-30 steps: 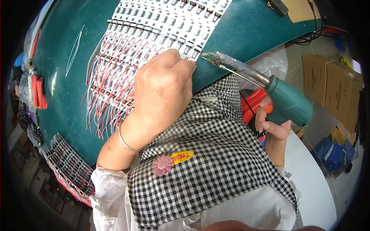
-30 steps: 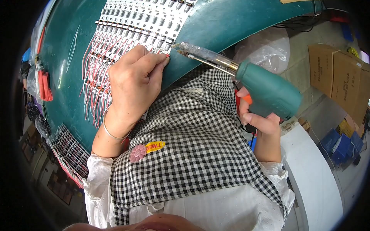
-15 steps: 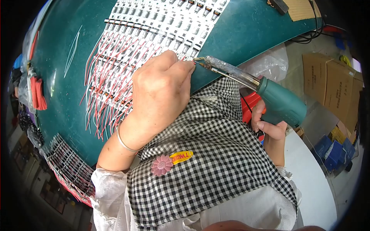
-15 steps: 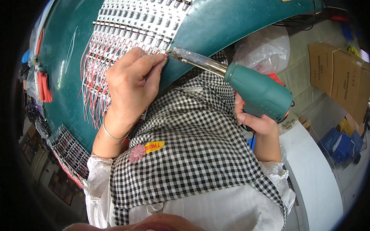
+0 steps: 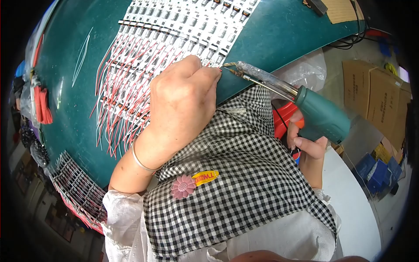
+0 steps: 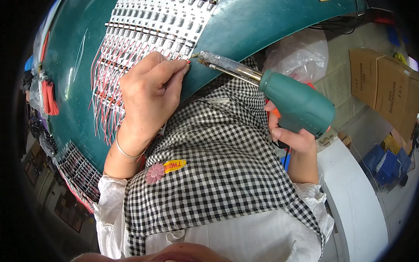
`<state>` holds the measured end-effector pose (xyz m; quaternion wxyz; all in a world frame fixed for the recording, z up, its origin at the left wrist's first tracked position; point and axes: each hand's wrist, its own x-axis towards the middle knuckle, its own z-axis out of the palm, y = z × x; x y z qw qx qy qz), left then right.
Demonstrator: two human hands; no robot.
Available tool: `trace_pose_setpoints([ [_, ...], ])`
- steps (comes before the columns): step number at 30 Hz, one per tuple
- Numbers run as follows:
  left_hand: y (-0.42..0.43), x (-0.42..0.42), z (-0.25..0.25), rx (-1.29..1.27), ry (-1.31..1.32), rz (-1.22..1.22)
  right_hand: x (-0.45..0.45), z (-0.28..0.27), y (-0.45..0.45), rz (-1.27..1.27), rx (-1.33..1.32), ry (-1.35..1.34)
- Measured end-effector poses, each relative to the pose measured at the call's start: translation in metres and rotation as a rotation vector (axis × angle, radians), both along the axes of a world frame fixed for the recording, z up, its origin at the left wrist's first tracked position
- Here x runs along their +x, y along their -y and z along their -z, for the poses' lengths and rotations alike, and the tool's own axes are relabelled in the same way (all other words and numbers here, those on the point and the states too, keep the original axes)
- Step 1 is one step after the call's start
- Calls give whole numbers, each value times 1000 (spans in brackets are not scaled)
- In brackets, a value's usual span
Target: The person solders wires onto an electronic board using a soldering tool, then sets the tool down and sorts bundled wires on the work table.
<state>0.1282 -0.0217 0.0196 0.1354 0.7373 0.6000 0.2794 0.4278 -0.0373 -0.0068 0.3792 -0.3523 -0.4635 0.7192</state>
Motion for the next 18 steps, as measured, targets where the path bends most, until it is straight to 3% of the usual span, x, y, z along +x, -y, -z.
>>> trace_pose_setpoints([
  [18,4,4,-6,39,-9,-41,-10,-30,-53,177,81,-313],
])
